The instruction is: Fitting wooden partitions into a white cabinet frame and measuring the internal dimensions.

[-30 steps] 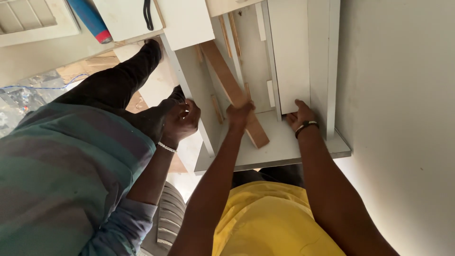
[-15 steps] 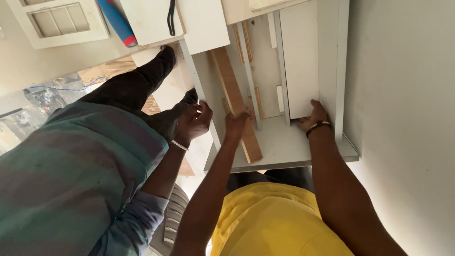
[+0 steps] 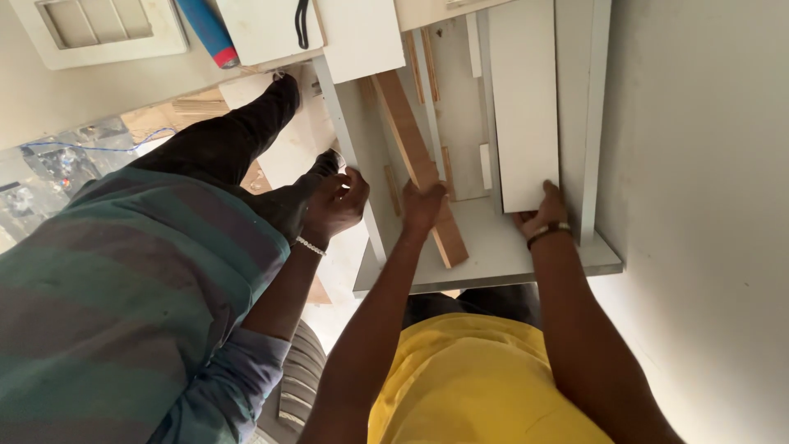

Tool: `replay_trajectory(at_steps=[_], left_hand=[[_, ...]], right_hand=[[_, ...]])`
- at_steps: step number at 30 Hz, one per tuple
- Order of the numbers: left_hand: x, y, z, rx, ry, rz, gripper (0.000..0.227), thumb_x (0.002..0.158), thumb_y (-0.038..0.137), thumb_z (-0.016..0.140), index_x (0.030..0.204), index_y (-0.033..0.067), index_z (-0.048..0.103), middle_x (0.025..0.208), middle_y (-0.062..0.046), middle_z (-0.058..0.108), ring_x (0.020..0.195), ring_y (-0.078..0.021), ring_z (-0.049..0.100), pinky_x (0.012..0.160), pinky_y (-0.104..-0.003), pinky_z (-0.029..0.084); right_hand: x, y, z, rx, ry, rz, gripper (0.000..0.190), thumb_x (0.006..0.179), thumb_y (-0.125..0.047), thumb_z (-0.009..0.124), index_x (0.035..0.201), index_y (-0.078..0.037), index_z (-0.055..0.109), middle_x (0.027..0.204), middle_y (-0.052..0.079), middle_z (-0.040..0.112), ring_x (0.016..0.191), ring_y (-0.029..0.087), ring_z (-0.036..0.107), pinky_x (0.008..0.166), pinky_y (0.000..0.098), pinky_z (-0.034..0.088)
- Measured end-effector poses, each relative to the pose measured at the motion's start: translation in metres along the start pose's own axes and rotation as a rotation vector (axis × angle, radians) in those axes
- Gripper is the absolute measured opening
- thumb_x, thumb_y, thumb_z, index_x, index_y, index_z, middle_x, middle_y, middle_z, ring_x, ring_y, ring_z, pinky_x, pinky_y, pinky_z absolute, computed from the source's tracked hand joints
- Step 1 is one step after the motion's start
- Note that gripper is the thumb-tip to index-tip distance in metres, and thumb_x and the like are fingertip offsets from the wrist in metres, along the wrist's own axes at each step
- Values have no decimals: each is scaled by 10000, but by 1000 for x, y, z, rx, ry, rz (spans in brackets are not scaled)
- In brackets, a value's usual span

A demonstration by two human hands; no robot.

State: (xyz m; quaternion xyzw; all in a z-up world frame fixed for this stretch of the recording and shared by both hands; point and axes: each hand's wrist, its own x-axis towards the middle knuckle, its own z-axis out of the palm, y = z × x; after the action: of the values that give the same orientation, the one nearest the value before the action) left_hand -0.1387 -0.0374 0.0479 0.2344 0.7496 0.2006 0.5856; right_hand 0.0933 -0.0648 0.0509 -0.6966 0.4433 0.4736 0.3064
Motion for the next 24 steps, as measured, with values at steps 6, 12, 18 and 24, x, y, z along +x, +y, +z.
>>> replay_trajectory(at_steps=[6,12,18,24], left_hand=[[-21,37,28,-281,-199,-29,268,892,136,718,1102,-9,638,914,-91,724,766,-187,686,689,-340,582],[-32,63,32,-446,-206,-219,588,919,437,726,1254,-25,585,1119,-153,730,918,-227,702,776,-361,637],[-42,61,-14,-368,-224,-394,773,902,421,741,1428,-49,426,1309,-232,658,1124,-331,695,891,-397,615],[-59,78,-64,-172,-162,-355,721,867,251,822,1420,-28,451,1262,-149,659,1114,-274,660,919,-390,561]], right_hand=[[-102,13,-35,-151,-344,-475,608,941,-338,748,1357,38,514,1201,141,641,1008,230,683,917,387,638],[-187,38,-65,-483,-186,-682,735,882,-293,717,1497,-66,385,1155,132,666,945,250,665,751,365,586],[-150,42,-100,-725,-607,-756,519,888,-302,739,1270,16,589,1115,175,688,1021,238,653,849,355,577],[-72,-39,-38,-1155,-1029,-403,660,842,-503,712,1288,-24,626,1254,80,731,1191,232,686,1005,382,560]])
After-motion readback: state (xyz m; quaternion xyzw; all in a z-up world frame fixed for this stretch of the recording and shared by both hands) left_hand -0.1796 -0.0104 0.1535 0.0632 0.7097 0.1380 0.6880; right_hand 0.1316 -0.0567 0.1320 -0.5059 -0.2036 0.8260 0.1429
